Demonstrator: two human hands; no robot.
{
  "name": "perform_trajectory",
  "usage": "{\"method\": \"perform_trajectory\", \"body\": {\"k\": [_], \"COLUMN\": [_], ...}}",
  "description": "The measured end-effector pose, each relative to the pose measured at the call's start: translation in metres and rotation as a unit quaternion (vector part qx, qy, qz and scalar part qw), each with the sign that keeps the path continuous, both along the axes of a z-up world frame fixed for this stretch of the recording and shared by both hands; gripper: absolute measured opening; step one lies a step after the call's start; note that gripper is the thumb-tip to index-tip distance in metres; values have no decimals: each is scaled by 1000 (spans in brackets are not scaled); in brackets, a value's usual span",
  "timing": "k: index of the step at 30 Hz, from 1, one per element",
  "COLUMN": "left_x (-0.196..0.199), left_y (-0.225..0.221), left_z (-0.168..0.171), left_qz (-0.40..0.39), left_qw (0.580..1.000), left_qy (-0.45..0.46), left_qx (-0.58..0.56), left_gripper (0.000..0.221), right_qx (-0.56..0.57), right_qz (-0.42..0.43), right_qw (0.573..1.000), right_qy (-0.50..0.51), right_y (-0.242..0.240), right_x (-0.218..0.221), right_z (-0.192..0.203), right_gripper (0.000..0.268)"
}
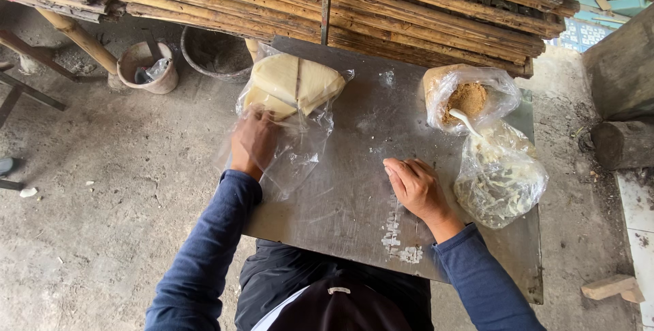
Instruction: The person folds triangular wrappers, scoops a brown granular filling into them with a spoon, and seals them into small packets. The person stacks the finished packets on the metal table.
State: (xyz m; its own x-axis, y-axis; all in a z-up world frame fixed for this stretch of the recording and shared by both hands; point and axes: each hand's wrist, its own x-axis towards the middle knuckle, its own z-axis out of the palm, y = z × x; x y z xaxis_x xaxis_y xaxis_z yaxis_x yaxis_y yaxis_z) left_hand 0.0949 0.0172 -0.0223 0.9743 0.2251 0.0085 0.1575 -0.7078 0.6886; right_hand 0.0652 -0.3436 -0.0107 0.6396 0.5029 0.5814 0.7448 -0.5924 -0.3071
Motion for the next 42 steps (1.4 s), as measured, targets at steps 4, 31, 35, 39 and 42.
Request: {"method": "perform_trajectory", "body": {"k": [4,31,35,39,42], "left_x": [21,-132,-198,-234,-207], "left_y": [14,18,43,80,93], "left_z": [-30,11,66,139,167], "left_qz": [-62,-158,-237,-272,-398], "left_qw": [953,922,958,961,854], "left_qy": [-134,141,11,-14,-118], "left_qx": [266,323,160,-46,-314], "left_gripper": [26,27,29,27,21], "right_qx": [-2,-13,-10,-15,-19], "right_qz": [-3,1,3,4,9], "right_qw": [1000,999,999,999,999], "right_qy": [8,36,37,40,28], "right_y": [-1,-2,-2,0,3], "right_x": [1,0,1,0,-2], "right_z": [0,-4,-5,-5,-5], "right_gripper": [17,17,16,14,14]}}
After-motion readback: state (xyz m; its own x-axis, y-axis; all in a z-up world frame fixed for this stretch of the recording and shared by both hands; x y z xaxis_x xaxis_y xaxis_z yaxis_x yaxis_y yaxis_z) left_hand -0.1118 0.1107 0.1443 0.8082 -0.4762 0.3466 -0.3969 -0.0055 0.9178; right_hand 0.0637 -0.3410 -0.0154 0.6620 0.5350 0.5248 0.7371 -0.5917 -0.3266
